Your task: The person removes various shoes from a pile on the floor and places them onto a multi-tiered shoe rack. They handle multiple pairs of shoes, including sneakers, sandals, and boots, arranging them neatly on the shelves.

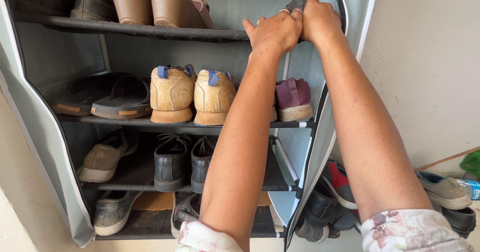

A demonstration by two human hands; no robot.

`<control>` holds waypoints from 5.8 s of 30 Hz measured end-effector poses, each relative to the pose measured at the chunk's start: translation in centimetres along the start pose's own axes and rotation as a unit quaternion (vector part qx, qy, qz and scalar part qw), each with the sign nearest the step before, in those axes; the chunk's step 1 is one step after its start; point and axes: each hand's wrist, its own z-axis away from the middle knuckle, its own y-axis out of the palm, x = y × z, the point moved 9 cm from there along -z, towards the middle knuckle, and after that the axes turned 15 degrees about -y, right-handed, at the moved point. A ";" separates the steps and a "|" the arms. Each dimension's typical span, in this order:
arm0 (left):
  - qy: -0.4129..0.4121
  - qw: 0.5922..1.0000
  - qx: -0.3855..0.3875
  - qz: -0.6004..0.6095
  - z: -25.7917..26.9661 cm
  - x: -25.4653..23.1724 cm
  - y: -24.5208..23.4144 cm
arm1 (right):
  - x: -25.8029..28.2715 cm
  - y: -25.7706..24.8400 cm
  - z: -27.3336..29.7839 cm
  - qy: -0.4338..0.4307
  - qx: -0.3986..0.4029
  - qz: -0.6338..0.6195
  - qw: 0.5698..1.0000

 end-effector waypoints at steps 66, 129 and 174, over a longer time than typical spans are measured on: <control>0.224 0.923 -0.161 0.269 22.8 -8.7 2.0 | -8.3 -16.2 31.8 -0.116 -0.070 -0.108 0.985; -0.125 0.921 0.343 0.136 32.8 -18.1 57.4 | -43.7 12.0 66.2 0.446 -0.063 -0.402 0.797; 0.039 0.924 0.301 0.232 36.0 -19.9 47.4 | -39.1 8.4 62.9 0.404 -0.124 -0.529 0.736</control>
